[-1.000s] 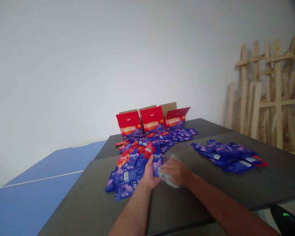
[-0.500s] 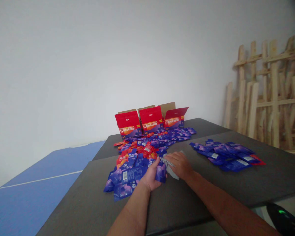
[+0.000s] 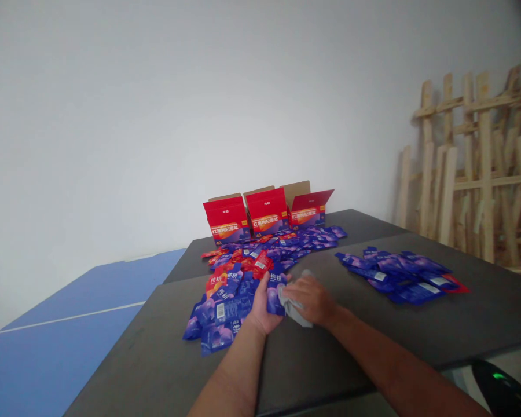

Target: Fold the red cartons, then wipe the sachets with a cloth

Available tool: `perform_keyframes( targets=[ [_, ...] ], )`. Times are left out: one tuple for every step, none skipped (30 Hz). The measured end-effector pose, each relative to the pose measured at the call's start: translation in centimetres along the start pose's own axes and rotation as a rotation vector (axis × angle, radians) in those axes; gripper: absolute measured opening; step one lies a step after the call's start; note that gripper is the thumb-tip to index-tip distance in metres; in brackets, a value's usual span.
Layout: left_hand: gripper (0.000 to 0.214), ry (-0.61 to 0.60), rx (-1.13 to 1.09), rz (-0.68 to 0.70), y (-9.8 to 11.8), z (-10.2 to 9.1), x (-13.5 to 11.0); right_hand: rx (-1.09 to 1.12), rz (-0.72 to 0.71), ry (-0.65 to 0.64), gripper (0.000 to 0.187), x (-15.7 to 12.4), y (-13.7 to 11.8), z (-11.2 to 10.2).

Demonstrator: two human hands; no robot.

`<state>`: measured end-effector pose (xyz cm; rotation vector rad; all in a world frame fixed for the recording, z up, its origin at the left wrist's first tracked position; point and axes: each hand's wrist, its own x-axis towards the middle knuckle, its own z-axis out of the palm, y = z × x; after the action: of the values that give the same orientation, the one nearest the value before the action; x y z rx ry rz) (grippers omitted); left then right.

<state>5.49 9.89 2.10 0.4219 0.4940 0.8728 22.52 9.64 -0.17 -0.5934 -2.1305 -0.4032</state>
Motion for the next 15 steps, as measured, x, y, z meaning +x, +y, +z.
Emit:
perform_keyframes(
  targets=[
    [0.050,-0.006,0.004,-0.016,0.0,0.0,0.0,0.030,-0.081,-0.021,0.025,0.2,-0.8,0.2],
    [0.049,-0.008,0.011,-0.038,0.0,0.1,-0.1,0.054,-0.148,-0.043,0.026,0.4,-1.4,0.4],
    [0.048,-0.004,0.019,-0.059,-0.1,0.2,-0.1,0.070,-0.198,-0.063,0.026,0.6,-1.9,0.6],
    [0.047,-0.001,0.022,-0.073,-0.1,0.3,-0.2,0.078,-0.230,-0.076,0.026,0.7,-2.2,0.8],
    [0.046,-0.003,0.021,-0.082,-0.2,0.4,-0.2,0.077,-0.243,-0.078,0.027,0.8,-2.4,0.9],
    [0.046,-0.012,0.020,-0.083,-0.3,0.5,-0.3,0.065,-0.236,-0.069,0.027,0.8,-2.5,0.9],
    [0.047,-0.022,0.025,-0.079,-0.4,0.5,-0.3,0.046,-0.211,-0.049,0.027,0.9,-2.4,0.9],
    [0.048,-0.028,0.039,-0.073,-0.6,0.6,-0.3,0.023,-0.172,-0.026,0.027,0.9,-2.3,0.8],
    [0.049,-0.027,0.061,-0.070,-0.8,0.6,-0.3,0.001,-0.126,-0.007,0.027,0.8,-2.1,0.7],
    [0.048,-0.019,0.090,-0.070,-1.0,0.6,-0.3,-0.018,-0.080,0.008,0.027,0.8,-1.9,0.6],
    [0.045,-0.007,0.125,-0.068,-1.2,0.6,-0.2,-0.031,-0.034,0.021,0.027,0.7,-1.7,0.5],
    [0.042,0.006,0.161,-0.063,-1.4,0.6,-0.1,-0.039,0.010,0.033,0.027,0.6,-1.5,0.5],
    [0.039,0.014,0.190,-0.057,-1.6,0.6,0.1,-0.044,0.050,0.046,0.027,0.5,-1.3,0.4],
    [0.036,0.018,0.212,-0.049,-1.8,0.6,0.2,-0.048,0.088,0.058,0.027,0.4,-1.0,0.4],
    [0.034,0.020,0.228,-0.038,-2.0,0.6,0.4,-0.054,0.124,0.071,0.027,0.3,-0.8,0.5]
  ],
)
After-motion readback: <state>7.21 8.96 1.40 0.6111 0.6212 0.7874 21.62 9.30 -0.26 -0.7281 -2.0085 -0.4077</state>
